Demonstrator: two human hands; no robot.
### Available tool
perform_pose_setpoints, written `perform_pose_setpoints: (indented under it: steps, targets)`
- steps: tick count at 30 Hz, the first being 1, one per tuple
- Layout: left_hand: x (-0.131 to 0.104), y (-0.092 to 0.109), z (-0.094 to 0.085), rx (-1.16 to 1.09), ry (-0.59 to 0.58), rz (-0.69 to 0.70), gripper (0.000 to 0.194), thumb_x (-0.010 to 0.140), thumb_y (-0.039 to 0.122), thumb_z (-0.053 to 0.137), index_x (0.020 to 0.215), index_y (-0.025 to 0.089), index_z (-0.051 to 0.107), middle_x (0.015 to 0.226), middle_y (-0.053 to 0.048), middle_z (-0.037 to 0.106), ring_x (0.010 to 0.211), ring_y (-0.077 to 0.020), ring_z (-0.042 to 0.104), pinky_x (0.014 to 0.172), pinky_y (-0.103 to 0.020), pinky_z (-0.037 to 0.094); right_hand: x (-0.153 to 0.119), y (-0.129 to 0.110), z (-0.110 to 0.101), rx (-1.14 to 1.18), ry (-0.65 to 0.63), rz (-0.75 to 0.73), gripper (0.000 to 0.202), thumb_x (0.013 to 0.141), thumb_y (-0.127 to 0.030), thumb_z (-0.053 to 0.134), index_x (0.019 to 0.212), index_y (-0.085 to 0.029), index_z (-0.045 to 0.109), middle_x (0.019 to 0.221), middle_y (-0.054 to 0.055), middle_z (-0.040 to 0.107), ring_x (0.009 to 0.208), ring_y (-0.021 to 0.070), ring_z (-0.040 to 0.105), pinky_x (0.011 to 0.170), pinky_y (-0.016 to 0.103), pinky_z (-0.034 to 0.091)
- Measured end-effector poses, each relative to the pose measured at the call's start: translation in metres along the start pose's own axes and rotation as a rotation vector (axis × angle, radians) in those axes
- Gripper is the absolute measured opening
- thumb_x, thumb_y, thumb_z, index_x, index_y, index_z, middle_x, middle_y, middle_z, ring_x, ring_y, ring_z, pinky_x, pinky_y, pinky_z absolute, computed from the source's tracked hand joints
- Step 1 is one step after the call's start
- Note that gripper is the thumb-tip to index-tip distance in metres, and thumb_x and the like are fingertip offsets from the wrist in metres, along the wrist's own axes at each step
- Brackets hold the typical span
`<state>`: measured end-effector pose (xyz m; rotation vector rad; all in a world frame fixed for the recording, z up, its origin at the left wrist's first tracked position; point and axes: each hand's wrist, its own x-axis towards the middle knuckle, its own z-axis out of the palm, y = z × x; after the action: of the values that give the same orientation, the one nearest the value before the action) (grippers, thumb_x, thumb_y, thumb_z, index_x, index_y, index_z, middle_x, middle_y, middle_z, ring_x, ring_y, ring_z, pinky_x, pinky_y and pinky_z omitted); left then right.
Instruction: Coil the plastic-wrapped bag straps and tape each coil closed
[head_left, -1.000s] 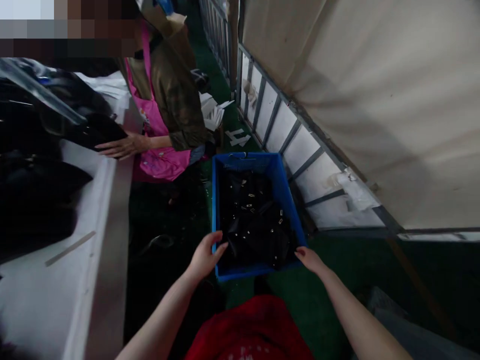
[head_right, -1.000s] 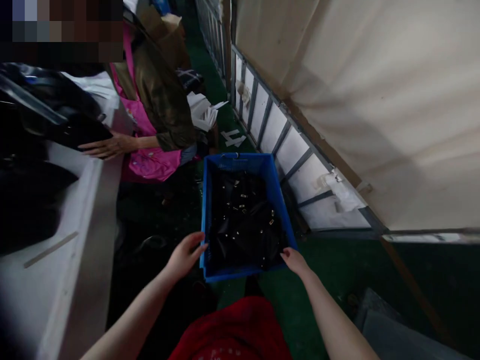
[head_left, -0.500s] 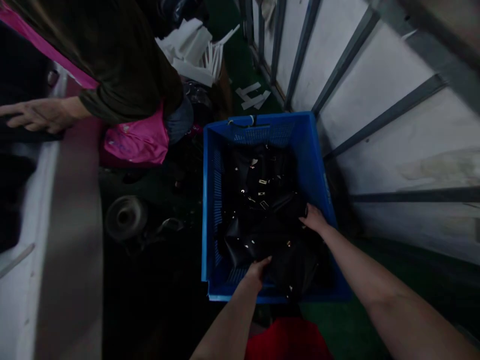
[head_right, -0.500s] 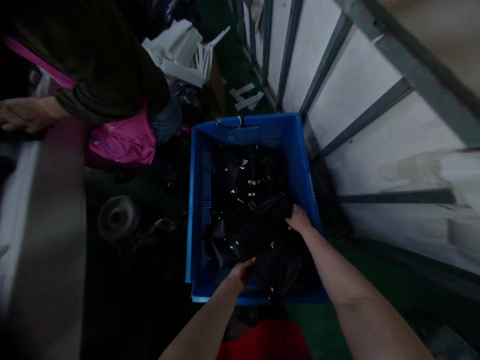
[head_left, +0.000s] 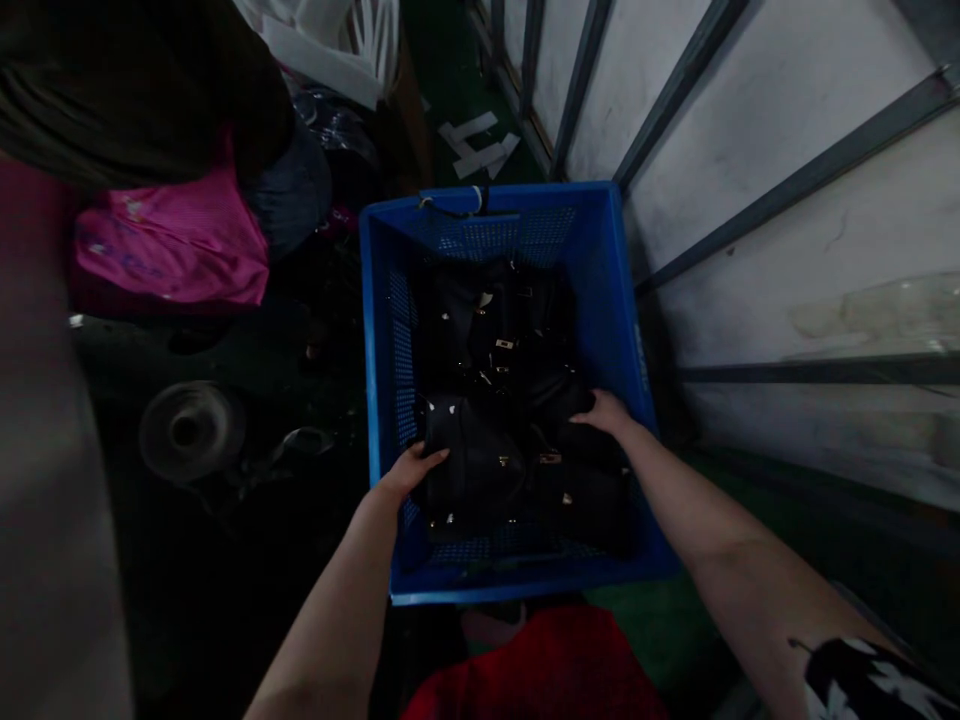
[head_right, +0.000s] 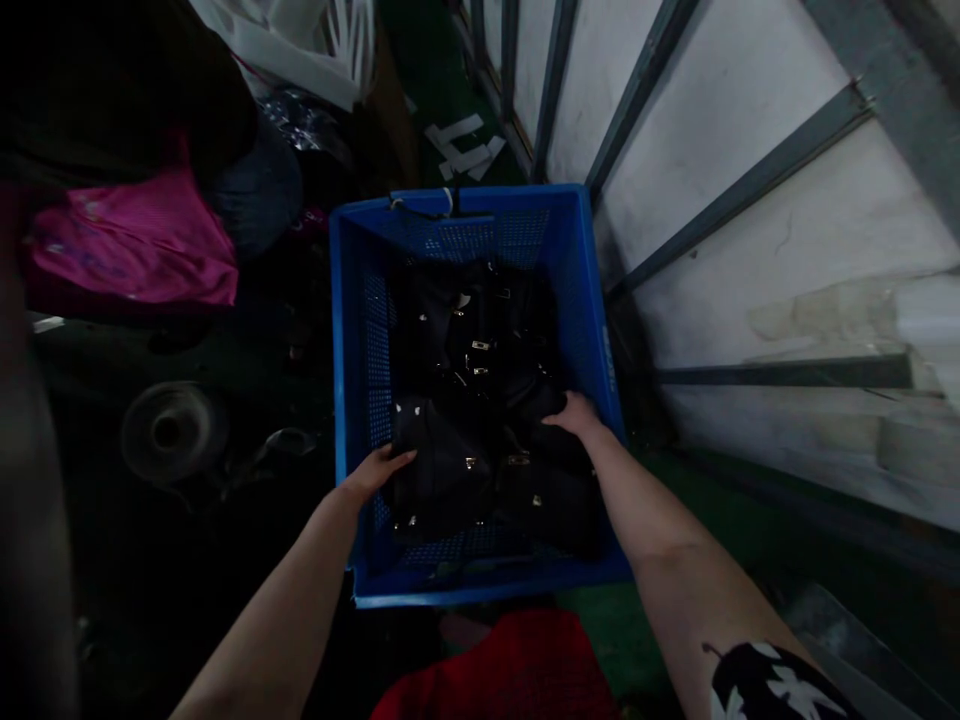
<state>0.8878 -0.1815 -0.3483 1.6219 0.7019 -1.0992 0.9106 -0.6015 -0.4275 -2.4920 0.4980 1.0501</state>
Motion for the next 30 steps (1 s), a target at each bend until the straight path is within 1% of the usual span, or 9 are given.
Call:
perform_pose_setpoints:
  steps: [4, 7, 9, 12, 15, 21, 25, 28, 30]
  targets:
    - [0.032, -0.003, 0.015, 0.001, -0.141, -0.038, 0.047, 0.072, 0.040, 0.075, 0.107, 0.011, 0.067, 0.099, -0.013, 0.074, 0.088, -0.0258, 0.070, 0.080, -0.038, 0.058, -0.011, -0.013, 0.002, -0.073, 0.008, 0.023, 0.065, 0.065, -0.056, 0.075, 0.113, -0.013, 0.064, 0.109, 0.014, 0.068, 0.096, 0.0255, 0.065, 0.078, 0.029, 0.050]
    - [0.032, -0.012, 0.027, 0.076, -0.069, -0.007, 0.039, 0.073, 0.037, 0.073, 0.101, 0.011, 0.068, 0.097, -0.011, 0.074, 0.088, -0.0242, 0.070, 0.077, -0.032, 0.057, -0.025, -0.028, 0.002, -0.126, 0.017, 0.013, 0.057, 0.073, -0.058, 0.067, 0.109, -0.013, 0.066, 0.104, 0.014, 0.070, 0.092, 0.0261, 0.067, 0.073, 0.029, 0.050]
    - [0.019, -0.019, 0.032, 0.150, 0.008, 0.031, 0.032, 0.075, 0.037, 0.070, 0.095, 0.012, 0.070, 0.093, -0.010, 0.075, 0.087, -0.0240, 0.070, 0.074, -0.030, 0.056, -0.036, -0.039, -0.003, -0.166, 0.026, -0.023, 0.050, 0.076, -0.055, 0.064, 0.105, -0.014, 0.069, 0.100, 0.014, 0.071, 0.090, 0.0270, 0.067, 0.072, 0.030, 0.049]
    - [-0.020, -0.025, 0.036, 0.269, 0.108, 0.095, 0.026, 0.075, 0.039, 0.068, 0.082, 0.014, 0.071, 0.080, -0.009, 0.073, 0.079, -0.0249, 0.069, 0.067, -0.030, 0.053, -0.054, -0.057, -0.021, -0.225, 0.054, -0.110, 0.037, 0.077, -0.047, 0.066, 0.098, -0.017, 0.071, 0.096, 0.012, 0.072, 0.090, 0.0279, 0.066, 0.075, 0.032, 0.048]
    - [-0.074, -0.025, 0.030, 0.355, 0.200, 0.170, 0.028, 0.076, 0.043, 0.065, 0.077, 0.016, 0.070, 0.082, -0.009, 0.071, 0.078, -0.0249, 0.067, 0.067, -0.030, 0.050, -0.072, -0.073, -0.049, -0.265, 0.126, -0.191, 0.029, 0.079, -0.042, 0.065, 0.094, -0.018, 0.071, 0.095, 0.011, 0.072, 0.093, 0.0273, 0.065, 0.082, 0.032, 0.046]
    - [-0.188, -0.020, -0.016, 0.569, 0.406, 0.463, 0.044, 0.078, 0.059, 0.057, 0.070, 0.019, 0.072, 0.081, -0.009, 0.069, 0.066, -0.0205, 0.066, 0.056, -0.027, 0.051, -0.112, -0.081, -0.118, -0.238, 0.407, -0.221, 0.038, 0.086, -0.045, 0.056, 0.101, -0.013, 0.067, 0.102, 0.016, 0.070, 0.098, 0.0289, 0.063, 0.085, 0.034, 0.046]
    - [-0.244, -0.034, -0.044, 0.600, 0.460, 0.536, 0.045, 0.078, 0.063, 0.056, 0.074, 0.022, 0.075, 0.085, -0.008, 0.070, 0.067, -0.0202, 0.068, 0.055, -0.025, 0.055, -0.140, -0.069, -0.162, -0.020, 0.664, -0.190, 0.047, 0.081, -0.058, 0.057, 0.081, -0.013, 0.069, 0.084, 0.016, 0.071, 0.083, 0.0307, 0.067, 0.073, 0.036, 0.050]
    - [-0.269, -0.059, -0.057, 0.638, 0.481, 0.516, 0.041, 0.077, 0.062, 0.057, 0.075, 0.025, 0.076, 0.085, -0.007, 0.072, 0.070, -0.0216, 0.070, 0.058, -0.025, 0.058, -0.161, -0.053, -0.187, 0.263, 0.601, -0.196, 0.046, 0.075, -0.059, 0.065, 0.084, -0.014, 0.071, 0.089, 0.014, 0.073, 0.089, 0.0313, 0.068, 0.078, 0.038, 0.053]
    - [-0.277, -0.081, -0.062, 0.660, 0.476, 0.479, 0.035, 0.077, 0.059, 0.058, 0.078, 0.028, 0.076, 0.085, -0.005, 0.073, 0.075, -0.0235, 0.071, 0.063, -0.027, 0.060, -0.172, -0.040, -0.190, 0.491, 0.380, -0.212, 0.049, 0.071, -0.055, 0.071, 0.101, -0.016, 0.071, 0.105, 0.012, 0.072, 0.101, 0.0298, 0.065, 0.087, 0.040, 0.052]
